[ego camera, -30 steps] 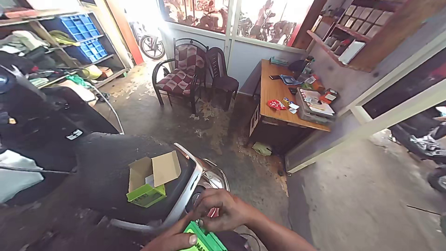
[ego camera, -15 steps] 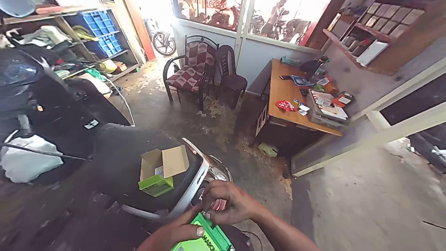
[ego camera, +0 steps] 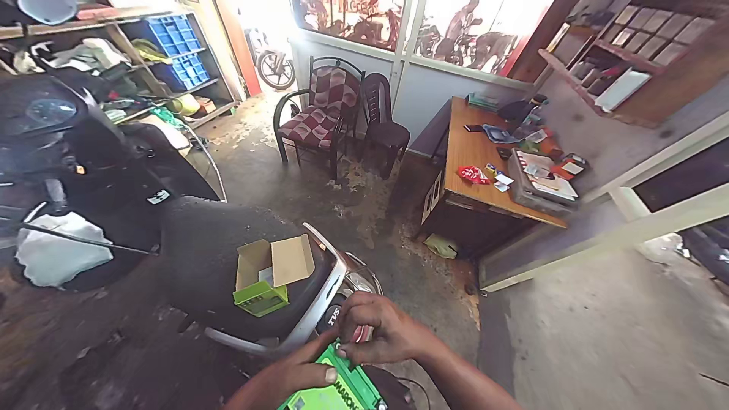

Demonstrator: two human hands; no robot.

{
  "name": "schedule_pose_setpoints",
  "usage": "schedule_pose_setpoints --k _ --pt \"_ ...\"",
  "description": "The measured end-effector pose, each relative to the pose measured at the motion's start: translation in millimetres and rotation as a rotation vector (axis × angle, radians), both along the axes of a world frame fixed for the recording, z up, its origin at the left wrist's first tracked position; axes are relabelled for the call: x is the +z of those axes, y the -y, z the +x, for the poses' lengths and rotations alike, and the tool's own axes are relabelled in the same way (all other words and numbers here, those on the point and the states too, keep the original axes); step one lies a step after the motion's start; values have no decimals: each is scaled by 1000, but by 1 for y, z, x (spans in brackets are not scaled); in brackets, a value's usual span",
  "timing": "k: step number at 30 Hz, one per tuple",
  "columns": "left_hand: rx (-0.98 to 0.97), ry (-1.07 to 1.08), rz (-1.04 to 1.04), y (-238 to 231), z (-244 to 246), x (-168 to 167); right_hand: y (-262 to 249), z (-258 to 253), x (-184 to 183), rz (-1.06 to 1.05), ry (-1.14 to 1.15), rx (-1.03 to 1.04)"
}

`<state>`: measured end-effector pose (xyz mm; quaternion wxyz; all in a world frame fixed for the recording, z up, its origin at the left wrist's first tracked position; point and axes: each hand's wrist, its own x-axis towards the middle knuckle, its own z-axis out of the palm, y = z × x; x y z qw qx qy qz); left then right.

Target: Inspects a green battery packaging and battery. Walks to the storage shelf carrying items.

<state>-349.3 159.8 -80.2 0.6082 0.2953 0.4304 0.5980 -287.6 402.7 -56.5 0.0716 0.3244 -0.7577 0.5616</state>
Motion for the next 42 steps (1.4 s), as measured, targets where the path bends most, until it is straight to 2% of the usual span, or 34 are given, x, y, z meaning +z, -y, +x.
schedule_pose_setpoints --k 5,10,13,17,30,34,39,42 --pt "12 8 -6 1 1 5 0 1 -1 2 2 39" --pt "26 -32 -68 1 3 8 0 2 -1 -9 26 -14" --pt "25 1 -38 1 4 12 0 3 -2 -10 -4 46" --pt "24 -35 -58 1 5 8 1 3 -2 -17 2 -17" --pt "39 9 -57 1 8 18 2 4 -2 -26 -34 27" --pt "45 -12 -86 1 8 15 2 4 -2 -9 -28 -41" --pt "34 10 -33 1 7 16 2 4 -4 -17 -43 19" --pt "34 -6 -53 2 6 11 2 4 -2 9 -29 -34"
